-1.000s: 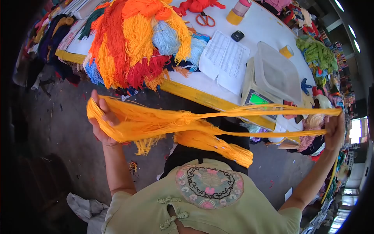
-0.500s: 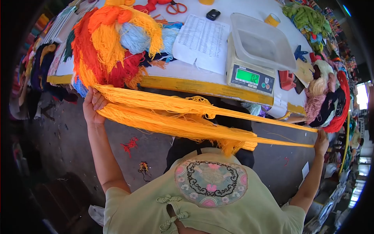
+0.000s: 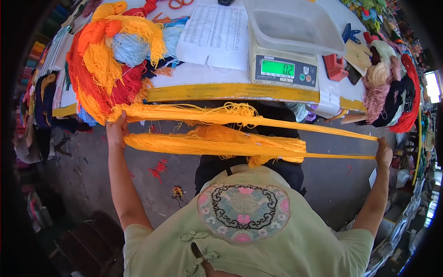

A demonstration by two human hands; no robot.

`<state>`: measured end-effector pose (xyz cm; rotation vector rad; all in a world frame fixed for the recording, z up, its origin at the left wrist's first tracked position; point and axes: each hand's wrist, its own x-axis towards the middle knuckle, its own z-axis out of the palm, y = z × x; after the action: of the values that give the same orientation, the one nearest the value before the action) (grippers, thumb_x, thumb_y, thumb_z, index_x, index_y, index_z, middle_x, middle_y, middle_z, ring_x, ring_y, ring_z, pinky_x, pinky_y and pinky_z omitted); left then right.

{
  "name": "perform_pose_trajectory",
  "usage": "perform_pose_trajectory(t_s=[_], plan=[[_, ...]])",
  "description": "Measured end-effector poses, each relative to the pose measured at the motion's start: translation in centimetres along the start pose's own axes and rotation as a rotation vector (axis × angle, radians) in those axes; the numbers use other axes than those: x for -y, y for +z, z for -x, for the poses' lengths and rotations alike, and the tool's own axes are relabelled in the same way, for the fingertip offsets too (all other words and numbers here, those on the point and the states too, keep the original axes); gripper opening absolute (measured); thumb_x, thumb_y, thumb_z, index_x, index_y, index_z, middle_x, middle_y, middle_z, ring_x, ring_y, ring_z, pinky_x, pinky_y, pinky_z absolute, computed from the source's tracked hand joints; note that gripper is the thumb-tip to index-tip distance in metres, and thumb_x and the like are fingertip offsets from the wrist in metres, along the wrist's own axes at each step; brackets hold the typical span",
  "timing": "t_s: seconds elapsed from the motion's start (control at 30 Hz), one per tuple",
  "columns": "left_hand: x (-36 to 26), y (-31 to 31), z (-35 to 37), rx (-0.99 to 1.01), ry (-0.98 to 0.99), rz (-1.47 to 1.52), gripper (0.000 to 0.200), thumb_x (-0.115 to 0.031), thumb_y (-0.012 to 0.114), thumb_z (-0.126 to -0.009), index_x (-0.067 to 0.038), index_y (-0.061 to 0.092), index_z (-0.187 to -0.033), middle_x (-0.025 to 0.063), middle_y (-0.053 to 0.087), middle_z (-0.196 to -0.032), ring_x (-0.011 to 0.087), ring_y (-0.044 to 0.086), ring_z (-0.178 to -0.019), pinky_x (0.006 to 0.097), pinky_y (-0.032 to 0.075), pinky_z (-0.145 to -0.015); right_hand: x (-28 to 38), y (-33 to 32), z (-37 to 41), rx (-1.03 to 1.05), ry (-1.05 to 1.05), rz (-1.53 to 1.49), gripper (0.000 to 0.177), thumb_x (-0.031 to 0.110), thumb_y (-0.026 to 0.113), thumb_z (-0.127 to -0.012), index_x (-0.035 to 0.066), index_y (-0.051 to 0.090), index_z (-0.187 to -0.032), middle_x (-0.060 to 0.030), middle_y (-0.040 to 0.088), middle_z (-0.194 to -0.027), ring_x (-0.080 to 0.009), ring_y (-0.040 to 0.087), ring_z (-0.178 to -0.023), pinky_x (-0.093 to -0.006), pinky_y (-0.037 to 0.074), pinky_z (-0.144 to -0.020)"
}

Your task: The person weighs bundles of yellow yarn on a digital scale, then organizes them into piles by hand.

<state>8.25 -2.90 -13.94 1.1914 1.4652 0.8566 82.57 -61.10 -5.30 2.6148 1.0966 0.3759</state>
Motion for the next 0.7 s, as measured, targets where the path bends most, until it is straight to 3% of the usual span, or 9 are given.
perform_pose_trajectory(t_s=[0.1,0.23,0.27,0.33,0.37,0.43,0.5,0.63,0.7], plan=[[2.8,-0.2,3.3,0.116,-0.225,0.098,0.028,-0.035,0.062,-0.096,-0.01,0.057,-0.085,-0.0073,0.04,-0.053,0.003,0.03,-0.041,0.0218,0.021,-0.041,2.4,2.0,2.9,0.149,0.132,-0.069,0.017,0.026,0.055,-0.097,0.01,0.059,-0.097,-0.0181,0.068,-0.085,-0.0428,0.065,-0.081,-0.0505,0.051,-0.065],[6.5,1.3,8.7,0.67,-0.287,0.788,0.032,-0.036,0.062,-0.096,-0.006,0.062,-0.108,-0.0089,0.042,-0.052,-0.0008,0.035,-0.04,0.0175,0.023,-0.037,9.0,4.8,6.3,0.131,0.258,-0.479,0.023,0.026,0.058,-0.095,0.013,0.065,-0.112,-0.0173,0.068,-0.082,-0.0358,0.068,-0.076,-0.0442,0.052,-0.067],[4.7,3.8,10.4,0.786,-0.278,0.726,0.034,-0.031,0.062,-0.095,-0.004,0.061,-0.116,-0.0083,0.045,-0.055,-0.0011,0.035,-0.041,0.0172,0.023,-0.037,14.7,1.7,5.5,0.201,0.34,-0.611,0.026,0.026,0.059,-0.094,0.014,0.066,-0.117,-0.0169,0.068,-0.081,-0.0321,0.068,-0.072,-0.0418,0.052,-0.066],[0.8,10.0,12.8,0.891,-0.277,0.52,0.041,-0.023,0.065,-0.092,-0.003,0.059,-0.128,-0.0059,0.054,-0.063,-0.0011,0.033,-0.041,0.0168,0.023,-0.038,23.9,-2.9,3.9,0.351,0.182,-0.872,0.021,0.015,0.065,-0.09,0.008,0.069,-0.109,-0.0155,0.068,-0.079,-0.0227,0.066,-0.066,-0.0356,0.051,-0.063],[-0.3,12.9,13.4,0.879,-0.289,0.376,0.045,-0.018,0.067,-0.089,-0.004,0.058,-0.131,-0.0042,0.059,-0.068,-0.0008,0.032,-0.041,0.0168,0.023,-0.038,27.3,-2.0,3.8,0.299,0.019,-1.032,0.018,0.01,0.068,-0.087,0.008,0.071,-0.105,-0.0126,0.069,-0.08,-0.0234,0.067,-0.067,-0.0334,0.052,-0.063],[-0.6,18.0,13.6,0.803,-0.233,-0.024,0.043,-0.013,0.071,-0.086,-0.007,0.061,-0.127,0.0002,0.068,-0.09,0.0005,0.042,-0.046,0.0165,0.03,-0.041,35.1,-5.1,2.2,0.177,-0.39,-1.013,0.018,0.017,0.07,-0.085,0.009,0.071,-0.101,-0.0106,0.072,-0.09,-0.0305,0.069,-0.079,-0.0355,0.054,-0.068],[1.0,21.8,13.1,0.853,-0.033,-0.172,0.044,-0.013,0.074,-0.083,-0.006,0.063,-0.125,0.0039,0.068,-0.104,0.0082,0.06,-0.066,0.0225,0.047,-0.054,40.8,-5.4,1.6,0.246,-0.515,-0.944,0.021,0.031,0.067,-0.087,0.014,0.071,-0.1,-0.0106,0.072,-0.089,-0.0306,0.069,-0.08,-0.0414,0.054,-0.068],[5.0,25.0,11.8,0.741,0.289,-0.636,0.05,-0.02,0.076,-0.08,-0.004,0.061,-0.125,0.0121,0.064,-0.121,0.0247,0.062,-0.107,0.0353,0.05,-0.088,46.2,-3.2,0.3,0.48,-0.637,-0.636,0.022,0.035,0.065,-0.087,0.014,0.069,-0.093,-0.0129,0.07,-0.079,-0.0324,0.069,-0.077,-0.0442,0.054,-0.067],[5.3,25.0,12.0,0.718,0.371,-0.772,0.053,-0.022,0.076,-0.078,-0.004,0.06,-0.125,0.0159,0.06,-0.126,0.0305,0.058,-0.115,0.038,0.046,-0.097,46.2,-3.3,0.2,0.395,-0.64,-0.702,0.02,0.031,0.065,-0.086,0.011,0.064,-0.085,-0.0123,0.068,-0.073,-0.0332,0.068,-0.072,-0.0459,0.054,-0.063]])
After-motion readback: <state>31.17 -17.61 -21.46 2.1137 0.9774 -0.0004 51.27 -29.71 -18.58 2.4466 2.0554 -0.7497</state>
